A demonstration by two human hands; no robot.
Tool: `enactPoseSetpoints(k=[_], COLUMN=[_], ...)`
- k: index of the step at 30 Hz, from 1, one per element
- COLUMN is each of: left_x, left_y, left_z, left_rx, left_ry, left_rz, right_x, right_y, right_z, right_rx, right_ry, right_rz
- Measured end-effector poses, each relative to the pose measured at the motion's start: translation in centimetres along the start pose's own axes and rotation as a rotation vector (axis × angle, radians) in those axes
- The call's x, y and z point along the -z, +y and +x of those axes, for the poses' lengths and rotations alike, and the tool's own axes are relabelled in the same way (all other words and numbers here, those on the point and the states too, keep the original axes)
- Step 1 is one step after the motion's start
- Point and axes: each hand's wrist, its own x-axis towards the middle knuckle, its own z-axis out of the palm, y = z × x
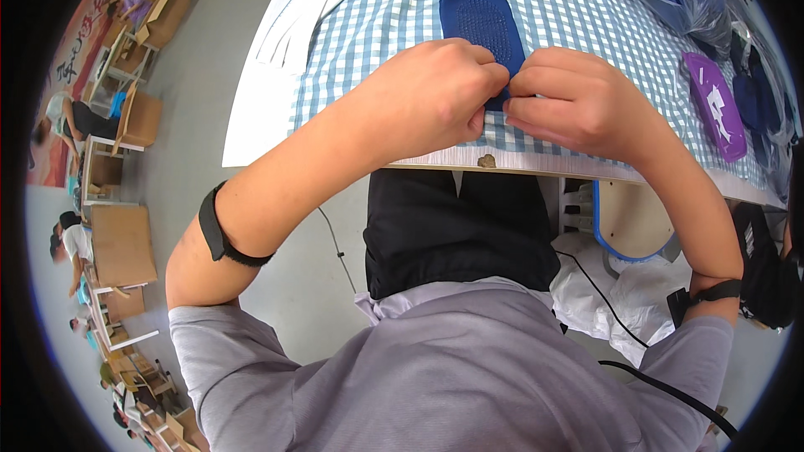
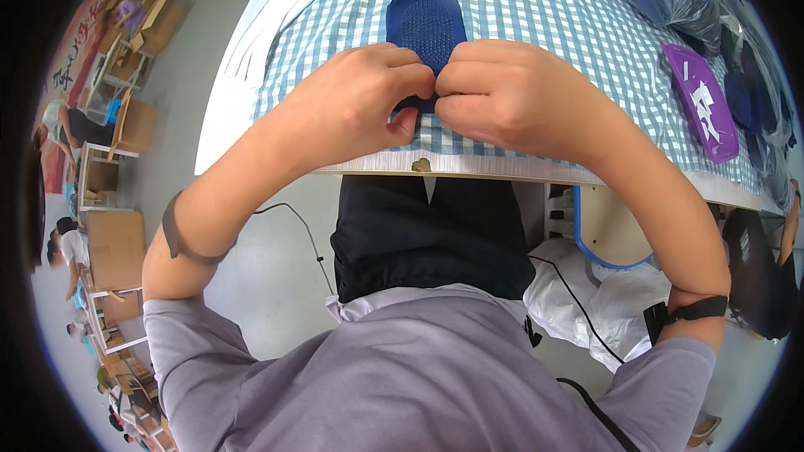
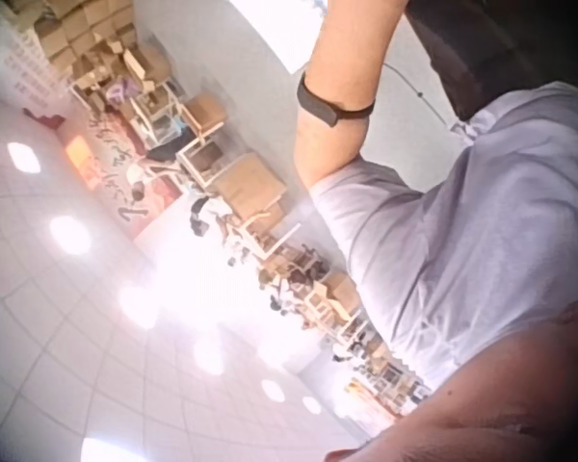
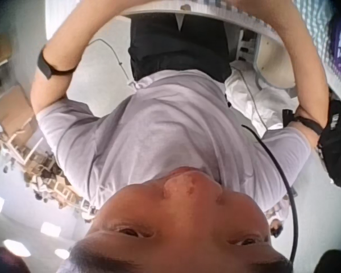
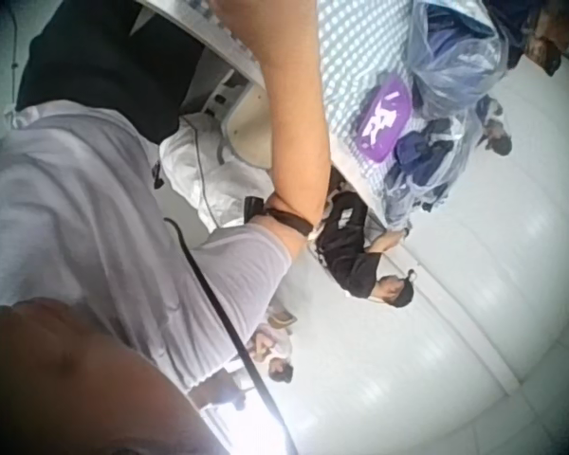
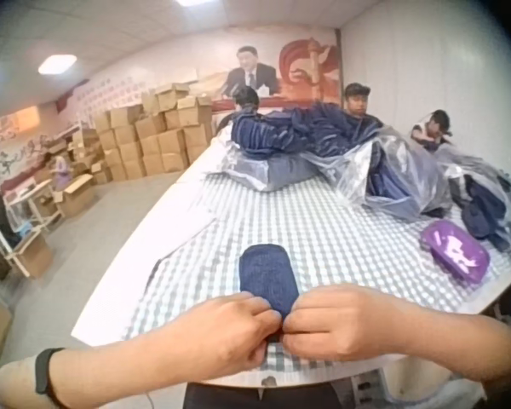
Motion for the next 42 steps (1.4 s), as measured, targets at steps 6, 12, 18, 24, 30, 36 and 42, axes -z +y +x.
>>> enactPoseSetpoints(k=[6,12,18,24,30,36,42], left_x=[0.7,2.6,3.1,3.5,2.5,1.6,1.3], left_y=[-1.3,-1.9,-2.0,-2.1,-2.6,-1.4,-1.4], left_z=[1.0,2.9,3.9,4.0,2.9,1.5,1.6], left_rx=[0.052,0.204,0.303,0.356,0.152,0.037,0.054], left_ry=[-0.074,-0.271,-0.350,-0.307,-0.133,-0.089,-0.081], left_rz=[-0.160,-0.339,-0.247,-0.293,-0.114,-0.084,-0.114], right_x=[-0.7,-0.5,-0.2,0.1,-0.7,-0.5,-0.3], right_y=[0.4,0.7,1.5,2.3,3.6,3.4,3.4], right_z=[0.9,1.8,2.7,3.4,2.8,2.9,2.4], right_rx=[-0.083,-0.237,-0.386,-0.493,-0.359,-0.466,-0.447], right_ry=[-0.022,-0.116,-0.157,-0.271,-0.151,-0.189,-0.180], right_rz=[0.030,0.066,0.239,0.274,0.319,0.372,0.375])
